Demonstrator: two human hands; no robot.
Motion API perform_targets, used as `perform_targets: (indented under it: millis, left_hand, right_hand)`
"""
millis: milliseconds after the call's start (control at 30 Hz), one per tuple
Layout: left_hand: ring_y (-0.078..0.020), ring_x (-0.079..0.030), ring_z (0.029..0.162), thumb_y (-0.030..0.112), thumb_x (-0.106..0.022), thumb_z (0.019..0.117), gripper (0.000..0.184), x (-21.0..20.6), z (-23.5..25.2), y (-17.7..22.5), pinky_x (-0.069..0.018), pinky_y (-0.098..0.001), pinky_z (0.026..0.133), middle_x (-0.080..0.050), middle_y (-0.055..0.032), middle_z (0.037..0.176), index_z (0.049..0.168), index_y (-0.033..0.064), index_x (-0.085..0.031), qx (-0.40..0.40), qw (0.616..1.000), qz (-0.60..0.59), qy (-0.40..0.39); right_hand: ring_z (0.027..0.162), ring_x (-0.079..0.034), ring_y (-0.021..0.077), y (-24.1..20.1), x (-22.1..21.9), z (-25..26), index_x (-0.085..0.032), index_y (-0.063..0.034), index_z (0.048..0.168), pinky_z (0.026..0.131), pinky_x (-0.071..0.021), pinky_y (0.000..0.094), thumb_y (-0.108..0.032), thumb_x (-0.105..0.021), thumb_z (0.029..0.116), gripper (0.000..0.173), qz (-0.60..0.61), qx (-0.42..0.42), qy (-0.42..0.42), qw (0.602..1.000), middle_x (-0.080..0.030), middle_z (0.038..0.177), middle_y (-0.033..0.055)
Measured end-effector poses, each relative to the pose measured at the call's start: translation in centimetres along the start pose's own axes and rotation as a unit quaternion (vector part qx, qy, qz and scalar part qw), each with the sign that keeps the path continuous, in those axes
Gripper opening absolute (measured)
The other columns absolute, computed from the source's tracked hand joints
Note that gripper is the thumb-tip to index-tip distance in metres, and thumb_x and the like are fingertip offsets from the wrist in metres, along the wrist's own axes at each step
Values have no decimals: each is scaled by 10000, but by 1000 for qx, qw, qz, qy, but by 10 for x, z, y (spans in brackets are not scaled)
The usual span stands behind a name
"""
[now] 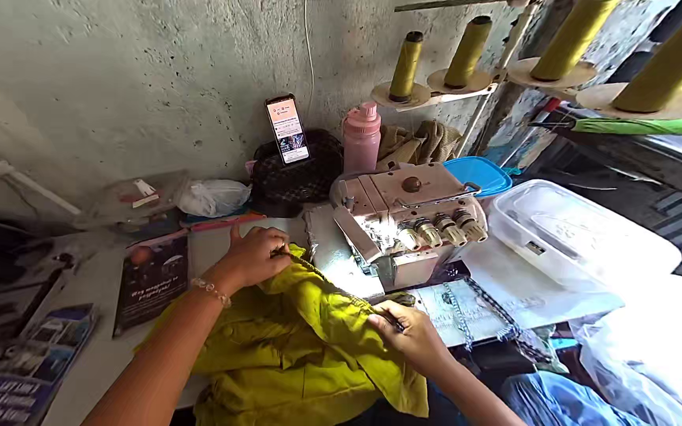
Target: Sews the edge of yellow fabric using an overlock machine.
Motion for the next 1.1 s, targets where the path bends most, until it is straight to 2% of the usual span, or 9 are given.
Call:
perform_targets:
  millis: [67, 100, 167, 267, 400, 700, 800, 900, 1100]
  left_hand:
    - [-288, -482, 1384, 209, -550, 1039, 268, 9, 0, 6, -84, -725, 1154, -646, -78, 1351, 1148, 44, -731, -26, 997, -62, 25]
    - [-218, -580, 1253, 178, -534, 1045, 261, 13, 1, 12, -266, -631, 1142, -694, -61, 1236, 1184, 55, -719, -34, 992, -115, 37]
    - [-92, -615, 806, 137, -507, 1062, 198, 12, 11, 28, -517, -351, 783, -664, -30, 870, 1057, 44, -682, -44, 972, -226, 44]
    - [-162, -538, 695, 112, -459, 1068, 243, -13, 37, 49, -457, -398, 690, -552, -77, 736, 920, 0, -616, -36, 972, -230, -5]
    - [-324, -584, 1066, 143, -527, 1035, 255, -29, 52, 69, -316, -614, 988, -671, -184, 999, 965, -26, -705, -26, 992, -121, -28]
    - [-345, -567, 1166, 319, -659, 980, 310, -31, 52, 72, -299, -621, 1000, -677, -177, 1114, 993, 14, -709, 26, 997, 15, -76]
    - [-350, -541, 1250, 327, -654, 991, 327, -31, 50, 73, -275, -643, 1046, -664, -167, 1218, 1092, 24, -718, 38, 996, 37, -67]
    - [-391, -540, 1270, 251, -653, 984, 309, -30, 43, 79, -231, -676, 1081, -658, -194, 1255, 1142, -9, -707, 48, 996, 73, 11]
    - [-451, -622, 1091, 208, -648, 873, 268, -59, 29, 78, -295, -692, 1020, -687, -238, 1039, 936, -45, -711, -57, 955, 62, 284]
  right_hand:
    - [726, -609, -19, -9, -6, -5, -672, -61, 977, 687, -520, 175, -229, -591, 1005, 188, 168, -58, -52, 983, -653, 807, -46]
    - [718, -589, -53, -15, -8, -12, -635, -99, 970, 678, -509, 146, -209, -580, 1009, 129, 256, -89, -69, 960, -621, 799, -95]
    - [733, -581, -77, -22, -10, -29, -611, -166, 975, 686, -505, 134, -224, -585, 1020, 78, 356, -121, -79, 923, -605, 814, -150]
    - [736, -602, -52, -7, -17, -54, -604, -125, 997, 693, -524, 157, -193, -573, 1026, 80, 361, -163, -45, 917, -621, 822, -117]
    - [745, -614, -32, 27, -22, -79, -603, -100, 999, 718, -536, 176, -185, -566, 1023, 96, 341, -220, -6, 914, -628, 820, -90]
    - [1048, -633, 43, 26, -3, -35, -687, -20, 1202, 935, -520, 231, -306, -566, 1026, 357, 191, -104, -15, 976, -687, 1145, 59]
    - [943, -650, 18, 17, -5, -13, -693, -11, 1183, 866, -532, 214, -289, -544, 1044, 345, 186, -91, -34, 978, -713, 1058, 47]
    - [685, -531, -28, 8, -16, -8, -649, -35, 969, 654, -441, 151, -260, -539, 1049, 263, 212, -107, -32, 971, -588, 771, -28]
    - [648, -470, -66, 5, -23, -22, -580, -93, 897, 630, -401, 112, -221, -533, 1043, 199, 297, -162, 16, 941, -488, 729, -96]
Point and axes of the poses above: each hand's wrist, its own z-axis towards the middle knuckle, its own x-axis out of the back of the hand, y = z × x, the point moved 6 cm from there along z, towards the middle knuckle
